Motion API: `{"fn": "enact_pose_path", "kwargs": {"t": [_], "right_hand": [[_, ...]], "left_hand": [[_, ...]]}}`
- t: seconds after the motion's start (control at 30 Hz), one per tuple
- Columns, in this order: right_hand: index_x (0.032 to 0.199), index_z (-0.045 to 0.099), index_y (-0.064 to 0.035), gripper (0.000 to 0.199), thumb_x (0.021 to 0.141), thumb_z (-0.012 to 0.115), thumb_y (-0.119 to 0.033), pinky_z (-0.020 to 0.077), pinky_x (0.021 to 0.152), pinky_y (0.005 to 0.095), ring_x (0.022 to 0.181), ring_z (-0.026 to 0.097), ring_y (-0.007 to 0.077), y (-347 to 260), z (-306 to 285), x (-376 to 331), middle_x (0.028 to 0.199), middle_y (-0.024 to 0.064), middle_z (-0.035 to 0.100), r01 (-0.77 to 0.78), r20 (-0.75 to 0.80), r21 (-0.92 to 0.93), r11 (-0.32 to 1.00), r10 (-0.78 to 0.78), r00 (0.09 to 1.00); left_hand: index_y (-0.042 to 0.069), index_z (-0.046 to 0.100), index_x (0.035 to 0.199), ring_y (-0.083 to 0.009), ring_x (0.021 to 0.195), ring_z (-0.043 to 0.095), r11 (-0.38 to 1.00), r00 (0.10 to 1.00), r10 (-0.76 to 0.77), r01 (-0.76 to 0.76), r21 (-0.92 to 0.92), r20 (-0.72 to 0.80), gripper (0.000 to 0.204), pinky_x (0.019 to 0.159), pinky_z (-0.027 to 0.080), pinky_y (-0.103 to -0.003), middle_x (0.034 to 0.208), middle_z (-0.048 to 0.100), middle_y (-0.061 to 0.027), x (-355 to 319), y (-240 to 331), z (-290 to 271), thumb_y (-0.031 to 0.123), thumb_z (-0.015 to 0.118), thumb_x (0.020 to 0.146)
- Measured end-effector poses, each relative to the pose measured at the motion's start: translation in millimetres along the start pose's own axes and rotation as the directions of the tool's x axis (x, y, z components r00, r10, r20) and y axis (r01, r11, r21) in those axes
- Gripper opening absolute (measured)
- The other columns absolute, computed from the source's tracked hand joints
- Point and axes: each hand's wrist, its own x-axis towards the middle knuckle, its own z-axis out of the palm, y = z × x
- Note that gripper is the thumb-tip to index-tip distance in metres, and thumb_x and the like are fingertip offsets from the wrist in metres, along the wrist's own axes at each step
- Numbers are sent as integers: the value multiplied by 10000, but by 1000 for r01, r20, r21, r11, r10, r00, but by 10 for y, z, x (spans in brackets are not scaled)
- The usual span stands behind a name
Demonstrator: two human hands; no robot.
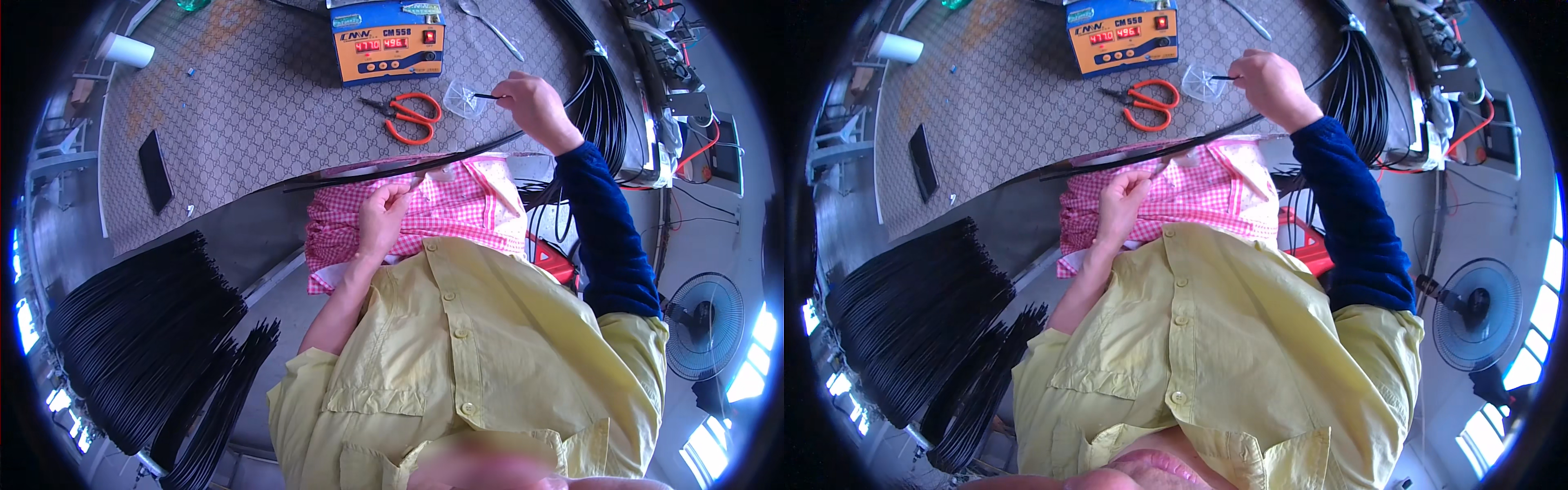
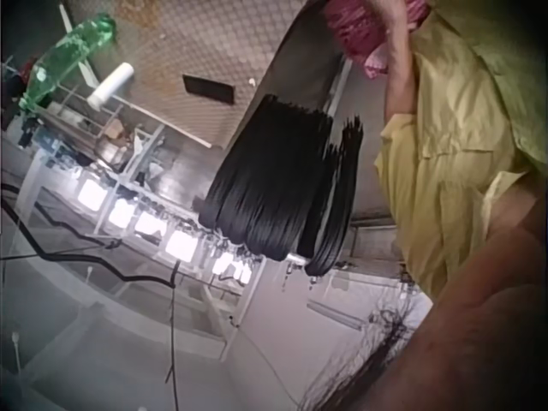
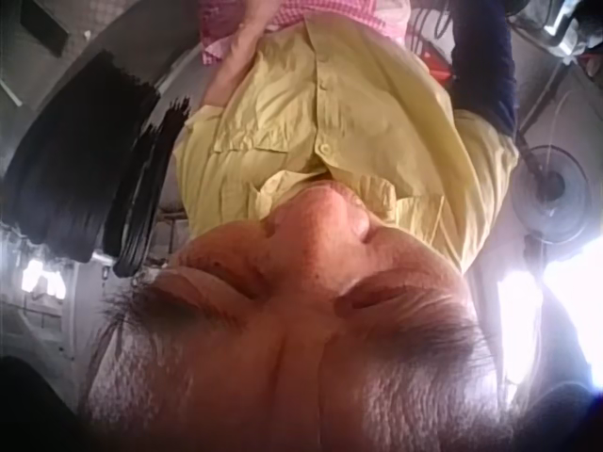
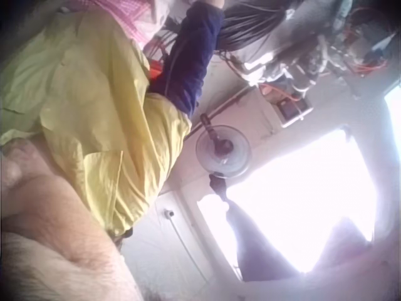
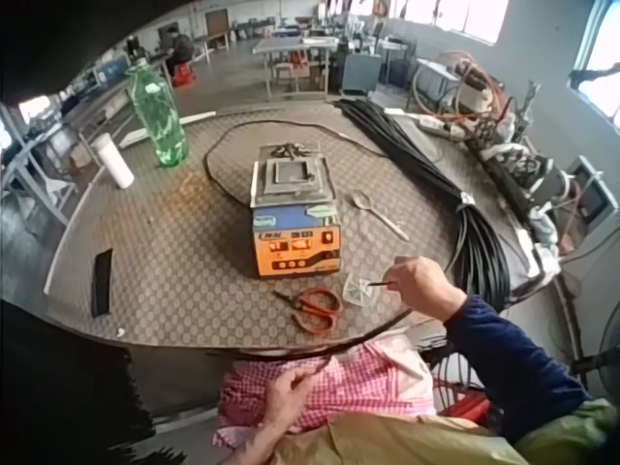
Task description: Processing electrical wires using a bench-top wire stripping or crimping machine.
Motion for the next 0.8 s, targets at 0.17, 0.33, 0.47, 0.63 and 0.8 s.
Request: {"fn": "enact_pose_path", "kwargs": {"t": [0.17, 0.33, 0.47, 0.63, 0.8], "right_hand": [[781, 633, -53, 87, 730, 577, -96, 472, 647, 331, 707, 593, 265, 148, -52, 73, 745, 99, 605, 40, 105, 58, 998, -46, 993], [768, 630, -36, 138, 762, 524, -122, 474, 643, 345, 689, 594, 275, 155, -87, 236, 723, 116, 610, 9, 249, 11, 1000, -11, 968], [786, 614, 2, 132, 765, 531, -98, 465, 611, 319, 645, 585, 251, 98, -59, 372, 703, 116, 601, 12, 349, -101, 995, 24, 937], [792, 628, -12, 151, 787, 530, -126, 464, 574, 295, 597, 571, 218, 174, -82, 399, 688, 98, 602, 17, 335, -6, 1000, -14, 942], [826, 633, -14, 143, 780, 573, -135, 413, 472, 210, 525, 521, 107, 32, -444, 387, 633, 43, 571, -206, 370, 306, 929, 84, 925]], "left_hand": [[-13, 598, 903, -39, 636, 487, 999, 999, 30, -29, 24, -26, 135, 572, 399, -179, 727, 563, 8, 4, -27, 4, 62, 557, 799], [-10, 598, 892, -50, 602, 495, 998, 998, 55, -55, 23, -33, 129, 546, 409, -196, 704, 576, -9, 21, -127, -8, 73, 546, 808], [-9, 600, 891, -50, 586, 489, 999, 999, 35, -36, -32, -23, 125, 530, 401, -196, 681, 568, -3, 29, -175, -4, 69, 545, 810], [-11, 600, 881, -39, 571, 473, 998, 999, 34, -36, -53, -27, 119, 509, 388, -192, 657, 555, 10, 30, -202, -13, 69, 551, 809], [-23, 587, 917, -37, 613, 474, 998, 999, -23, 24, -62, 29, 136, 549, 385, -167, 703, 540, 14, 32, -186, -33, 54, 528, 821]]}}
